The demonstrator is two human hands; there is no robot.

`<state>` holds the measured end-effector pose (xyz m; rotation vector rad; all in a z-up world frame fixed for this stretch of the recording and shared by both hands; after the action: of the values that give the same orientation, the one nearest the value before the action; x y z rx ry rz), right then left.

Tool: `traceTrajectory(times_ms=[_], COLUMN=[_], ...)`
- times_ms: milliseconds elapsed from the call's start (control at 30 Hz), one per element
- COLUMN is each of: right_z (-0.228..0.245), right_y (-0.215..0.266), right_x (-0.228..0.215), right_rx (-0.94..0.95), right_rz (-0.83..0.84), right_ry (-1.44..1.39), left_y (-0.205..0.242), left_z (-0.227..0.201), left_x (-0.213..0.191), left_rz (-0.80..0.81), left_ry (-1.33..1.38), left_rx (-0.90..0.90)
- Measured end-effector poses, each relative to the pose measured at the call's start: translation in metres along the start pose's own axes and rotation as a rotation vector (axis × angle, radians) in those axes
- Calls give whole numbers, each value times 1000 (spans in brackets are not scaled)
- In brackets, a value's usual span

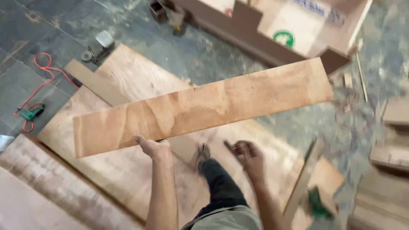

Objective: The person measures plywood with a tape measure, marks it with a pencil, cuts it using a circular saw, and then assembles the pieces into a wooden structure by hand.

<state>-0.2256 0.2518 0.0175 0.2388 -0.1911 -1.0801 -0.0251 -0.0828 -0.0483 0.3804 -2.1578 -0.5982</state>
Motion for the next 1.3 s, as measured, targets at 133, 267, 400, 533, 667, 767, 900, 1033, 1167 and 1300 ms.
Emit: traceTrajectory(times_ms=[133,267,400,533,667,767,900,1033,1167,1300], right_z=[35,79,54,31,42,51,64,44,52,66], right_y=[-150,-301,-435,-569,-695,-770,-894,-1057,-1222,-1279], right_x=[144,216,246,270,293,287,279,281,292,279], right_rx=[299,173,261,344,376,470,516,438,360,588], right_rz=[249,86,-51,-7,102,38,8,50,169,142], right_ry=[-528,-888,-732,-678,-740,-732,-772,-666,-598,-570], left_y=[-70,-132,-219,-319,-405,-443,-481,-542,-559,-534], left_z=[55,91,69,63,123,180,258,355,448,506], left_x=[95,129,128,133,191,234,296,372,448,503], left_rz=[61,145,217,-47,-66,-65,-103,-72,-83,-125], left_ry=[108,0,-135,-3,-55,-23,-120,-123,-89,-80], left_rx=[10,-98,69,96,17,-14,-33,-10,7,-22])
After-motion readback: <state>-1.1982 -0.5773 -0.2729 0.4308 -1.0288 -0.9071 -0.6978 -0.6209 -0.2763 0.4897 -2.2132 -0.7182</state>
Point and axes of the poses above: each hand's wrist, its own y-axis away from the middle knuckle, its own x-axis out of the palm, z = x × y, the point moved 8 cm from there along -y, towards the middle knuckle, and after that the axes turned 7 degrees about x, right-handed, at the moved point
